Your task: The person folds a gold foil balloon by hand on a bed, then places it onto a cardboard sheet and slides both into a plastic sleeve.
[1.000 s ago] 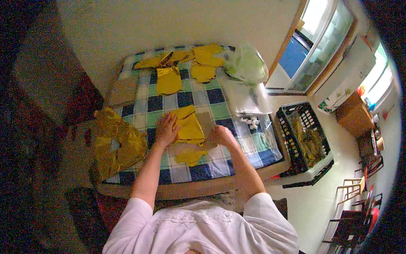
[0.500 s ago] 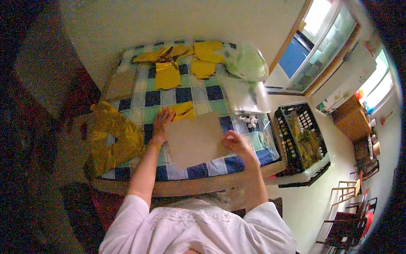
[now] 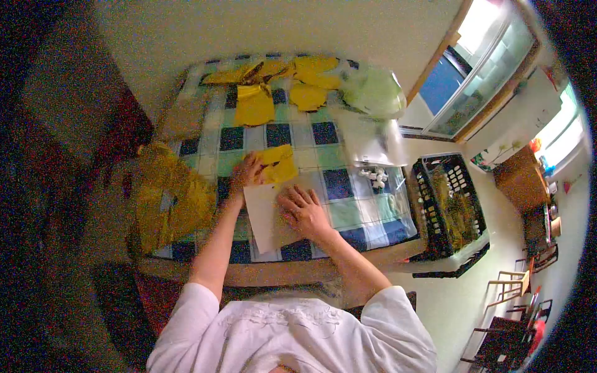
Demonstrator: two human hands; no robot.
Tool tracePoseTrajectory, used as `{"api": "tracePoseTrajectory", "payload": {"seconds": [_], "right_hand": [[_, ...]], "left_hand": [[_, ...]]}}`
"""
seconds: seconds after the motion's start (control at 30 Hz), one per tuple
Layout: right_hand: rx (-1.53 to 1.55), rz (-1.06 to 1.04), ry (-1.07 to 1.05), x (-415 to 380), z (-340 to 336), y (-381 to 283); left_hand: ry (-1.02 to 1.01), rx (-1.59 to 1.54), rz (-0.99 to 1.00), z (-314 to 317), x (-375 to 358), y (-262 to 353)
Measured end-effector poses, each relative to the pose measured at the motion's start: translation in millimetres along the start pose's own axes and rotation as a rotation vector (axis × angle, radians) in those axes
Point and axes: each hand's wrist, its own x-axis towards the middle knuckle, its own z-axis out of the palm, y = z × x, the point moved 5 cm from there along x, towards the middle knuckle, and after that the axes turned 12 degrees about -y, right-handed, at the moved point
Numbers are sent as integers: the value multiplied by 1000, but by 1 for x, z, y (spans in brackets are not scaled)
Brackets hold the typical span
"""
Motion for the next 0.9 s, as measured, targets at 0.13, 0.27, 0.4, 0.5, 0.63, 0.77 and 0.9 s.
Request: {"api": "tracePoseTrajectory", "payload": {"seconds": [0.13,0.27,0.4,0.5,0.63,0.77,0.9], "right_hand": [[15,12,-3,1,-2,-2],[26,3,2,0,1,0],[-14,-10,25,1,6,2],[4,17,16,-2,6,0],[-15,37,-3,-7,3,-4],[34,14,-32,-4,31,32],[670,333,202,39,-6,75]], "left_hand": [[356,-645,-112,-42,-16,-20],[110,-254,-34,-51,-64,48],[-133,9,91,-15,-113,110],[-174,116,114,-6,-127,120],[-190,81,125,-5,-130,117],[-186,89,137,-4,-130,114],[-174,120,143,-2,-132,115]]}}
